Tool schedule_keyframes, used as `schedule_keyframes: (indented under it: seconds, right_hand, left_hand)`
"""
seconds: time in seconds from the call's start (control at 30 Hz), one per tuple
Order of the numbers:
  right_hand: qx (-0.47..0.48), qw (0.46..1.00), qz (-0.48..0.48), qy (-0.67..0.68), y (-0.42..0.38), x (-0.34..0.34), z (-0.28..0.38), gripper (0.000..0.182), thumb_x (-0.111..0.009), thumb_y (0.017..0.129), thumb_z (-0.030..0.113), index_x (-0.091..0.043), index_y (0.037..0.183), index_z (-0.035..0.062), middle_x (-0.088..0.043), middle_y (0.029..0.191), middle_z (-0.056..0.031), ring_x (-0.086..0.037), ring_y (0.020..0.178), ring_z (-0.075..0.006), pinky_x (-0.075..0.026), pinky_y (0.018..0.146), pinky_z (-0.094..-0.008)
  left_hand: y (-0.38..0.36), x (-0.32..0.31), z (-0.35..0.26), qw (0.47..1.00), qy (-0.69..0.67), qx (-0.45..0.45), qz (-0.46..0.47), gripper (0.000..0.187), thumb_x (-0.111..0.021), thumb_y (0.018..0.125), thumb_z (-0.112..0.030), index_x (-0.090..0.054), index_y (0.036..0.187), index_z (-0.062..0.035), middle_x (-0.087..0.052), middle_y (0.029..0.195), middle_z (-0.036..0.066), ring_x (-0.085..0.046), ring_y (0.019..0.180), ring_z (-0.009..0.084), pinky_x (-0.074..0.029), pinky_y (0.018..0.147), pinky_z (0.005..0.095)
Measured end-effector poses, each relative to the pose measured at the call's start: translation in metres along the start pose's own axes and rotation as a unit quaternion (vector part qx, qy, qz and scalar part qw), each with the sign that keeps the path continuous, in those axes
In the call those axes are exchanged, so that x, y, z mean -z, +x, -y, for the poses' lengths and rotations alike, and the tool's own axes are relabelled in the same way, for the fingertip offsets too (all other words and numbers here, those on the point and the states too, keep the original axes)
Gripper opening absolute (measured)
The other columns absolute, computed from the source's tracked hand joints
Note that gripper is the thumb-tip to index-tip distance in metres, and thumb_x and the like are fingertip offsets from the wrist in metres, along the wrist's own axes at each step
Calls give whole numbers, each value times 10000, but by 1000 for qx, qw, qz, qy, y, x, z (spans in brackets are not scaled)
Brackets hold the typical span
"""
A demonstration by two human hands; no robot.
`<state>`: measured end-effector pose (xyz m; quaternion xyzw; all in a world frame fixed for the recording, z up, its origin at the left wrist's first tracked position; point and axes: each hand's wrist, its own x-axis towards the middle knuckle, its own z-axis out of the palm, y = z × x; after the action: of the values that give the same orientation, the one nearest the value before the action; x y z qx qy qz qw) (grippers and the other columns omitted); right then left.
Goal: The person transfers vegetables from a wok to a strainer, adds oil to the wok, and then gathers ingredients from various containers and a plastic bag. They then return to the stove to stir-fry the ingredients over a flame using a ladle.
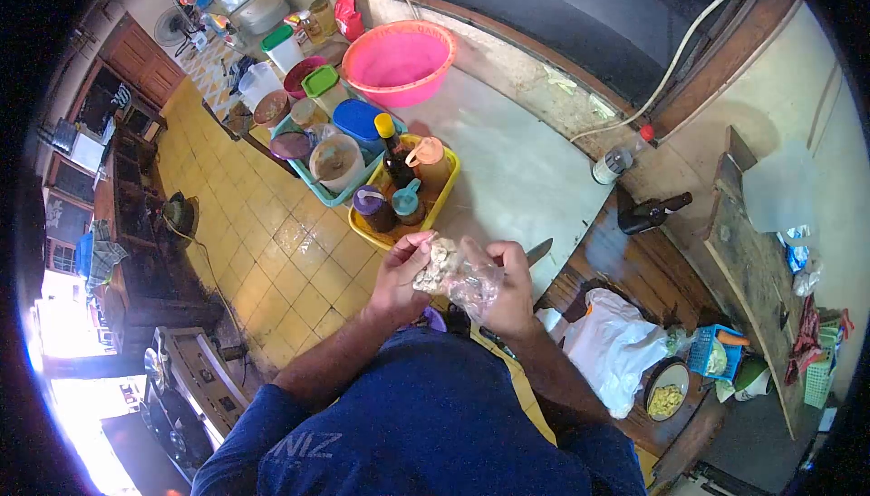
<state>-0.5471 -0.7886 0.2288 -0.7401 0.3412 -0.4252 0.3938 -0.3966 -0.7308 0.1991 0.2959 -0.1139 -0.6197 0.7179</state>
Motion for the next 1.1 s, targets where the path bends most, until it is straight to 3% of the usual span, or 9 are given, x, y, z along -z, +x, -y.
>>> schedule_keyframes:
  seconds: [0.07, 0.13, 0.27, 0.3, 0.6, 0.73, 0.8, 0.97, 1.1]
  right_hand:
    - [-1, 999, -36, 13, 2, -2, 5, 315, -815, 629, 49, -715, 926, 68, -508, 863, -53, -532, 766, -181, -461, 688, -293]
    - [118, 993, 14, -11, 2, 1, -9, 319, -804, 615, 12, -705, 915, 55, -552, 928, -83, -574, 832, -197, -476, 725, -295]
    - [86, 995, 43, -27, 7, 4, -18, 323, -749, 656, 41, -680, 972, 38, -567, 953, -104, -576, 828, -227, -473, 710, -307]
    - [20, 998, 42, 41, 6, 1, -20, 342, -717, 689, 67, -658, 1023, 26, -571, 943, -118, -565, 786, -236, -467, 688, -325]
    - [77, 974, 203, -71, 30, 17, -1, 472, -693, 759, 105, -601, 1219, 54, -574, 842, -138, -553, 715, -280, -464, 658, -373]
    - [51, 972, 204, -104, 34, 18, -4, 460, -702, 759, 115, -612, 1209, 84, -592, 862, -130, -557, 713, -291, -468, 669, -392]
    - [59, 982, 154, -94, 36, 18, -8, 433, -686, 754, 85, -611, 1180, 55, -639, 955, -145, -608, 828, -336, -503, 744, -397]
    - [57, 975, 206, -58, 36, 16, -1, 389, -689, 753, 96, -627, 1134, 56, -655, 981, -142, -597, 932, -334, -486, 814, -415]
    - [84, 969, 220, -73, 41, 17, -10, 398, -689, 757, 105, -610, 1143, 44, -643, 961, -145, -592, 933, -344, -486, 811, -421]
  left_hand:
    - [2, 8, 5, 999, 36, -27, -14, 199, -552, 940, -66, -536, 1136, -32, -634, 987, 91, -633, 891, 171, -539, 781, 331]
    - [4, 7, 2, 999, -6, -10, 36, 208, -547, 922, -13, -538, 1129, -33, -630, 995, 95, -629, 881, 178, -539, 775, 336]
    - [-3, -16, -3, 998, -60, 13, 8, 215, -537, 905, 20, -546, 1111, -37, -628, 992, 92, -628, 872, 183, -540, 776, 336]
    - [-2, -15, -5, 998, -52, 28, 10, 241, -535, 898, 25, -543, 1123, -60, -626, 1016, 104, -635, 874, 200, -544, 772, 348]
    - [11, 17, 17, 999, 17, -31, 21, 261, -582, 871, 31, -543, 1106, -76, -625, 946, 65, -623, 850, 155, -538, 746, 319]
    - [7, 0, 14, 993, 91, -75, -16, 186, -591, 878, 18, -571, 1048, -53, -627, 935, 64, -617, 787, 137, -531, 690, 287]
    - [7, -1, 18, 992, 87, -81, -35, 150, -595, 886, 4, -579, 1026, -44, -629, 928, 62, -611, 776, 128, -524, 688, 274]
    - [6, -3, 18, 990, 114, -48, -67, 71, -595, 912, -35, -595, 983, -29, -630, 905, 52, -593, 782, 108, -500, 689, 245]
    - [10, 9, 24, 979, 171, -98, -55, 116, -611, 904, -33, -578, 1014, -26, -629, 889, 46, -598, 782, 114, -520, 667, 261]
